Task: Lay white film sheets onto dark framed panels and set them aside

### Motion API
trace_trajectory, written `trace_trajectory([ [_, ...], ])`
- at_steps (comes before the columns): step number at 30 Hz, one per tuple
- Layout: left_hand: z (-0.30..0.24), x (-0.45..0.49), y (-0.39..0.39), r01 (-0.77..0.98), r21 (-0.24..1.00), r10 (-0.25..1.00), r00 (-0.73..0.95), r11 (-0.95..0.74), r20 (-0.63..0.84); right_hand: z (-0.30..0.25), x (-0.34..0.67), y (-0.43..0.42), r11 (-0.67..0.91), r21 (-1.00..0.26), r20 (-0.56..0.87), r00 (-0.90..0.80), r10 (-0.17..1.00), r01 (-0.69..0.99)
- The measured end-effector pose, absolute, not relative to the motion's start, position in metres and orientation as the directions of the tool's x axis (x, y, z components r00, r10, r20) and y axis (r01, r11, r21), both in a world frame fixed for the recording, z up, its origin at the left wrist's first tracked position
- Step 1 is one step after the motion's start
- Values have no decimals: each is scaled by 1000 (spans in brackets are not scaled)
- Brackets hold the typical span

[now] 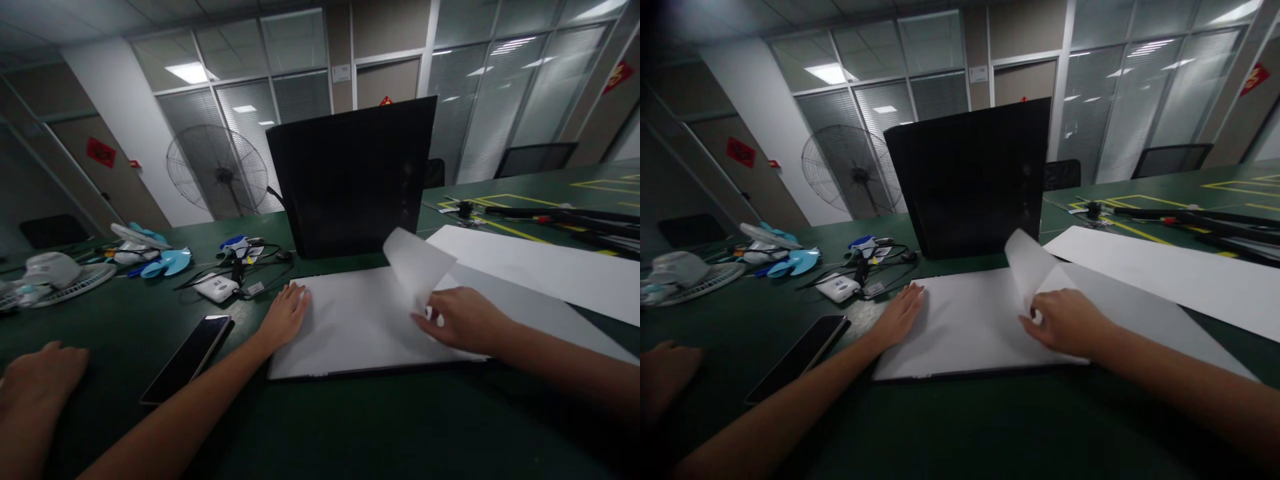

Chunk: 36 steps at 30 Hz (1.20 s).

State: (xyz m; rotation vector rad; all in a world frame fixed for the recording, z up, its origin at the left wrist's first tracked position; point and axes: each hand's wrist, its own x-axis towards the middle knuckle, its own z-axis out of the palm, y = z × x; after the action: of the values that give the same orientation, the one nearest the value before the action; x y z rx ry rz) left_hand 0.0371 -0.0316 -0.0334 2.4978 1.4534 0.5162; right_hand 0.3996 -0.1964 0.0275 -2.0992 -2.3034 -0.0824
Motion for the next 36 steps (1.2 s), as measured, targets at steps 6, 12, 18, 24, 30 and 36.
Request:
trace_trajectory([
  [6, -33, 35, -33, 748, 456, 876, 423, -481, 231, 23, 351, -228, 493, -227, -14, -509, 861, 840],
  [12, -32, 36, -30, 782, 436, 894, 412, -446, 176, 16, 355, -227, 623, -326, 14, -656, 755, 711],
  [18, -35, 36, -23, 801, 397, 893, 423, -449, 157, 12, 376, -212, 654, -394, 72, -688, 722, 646],
  [24, -39, 34, -19, 781, 440, 896, 403, -442, 184, 4, 457, -162, 271, -150, 270, -225, 936, 951],
  [30, -36, 33, -20, 785, 405, 883, 427, -469, 195, 3, 571, -142, -147, -100, 264, 169, 950, 984],
  [36, -30, 35, -24, 809, 324, 871, 463, -490, 163, -12, 624, -142, -336, -83, 108, 344, 933, 938],
])
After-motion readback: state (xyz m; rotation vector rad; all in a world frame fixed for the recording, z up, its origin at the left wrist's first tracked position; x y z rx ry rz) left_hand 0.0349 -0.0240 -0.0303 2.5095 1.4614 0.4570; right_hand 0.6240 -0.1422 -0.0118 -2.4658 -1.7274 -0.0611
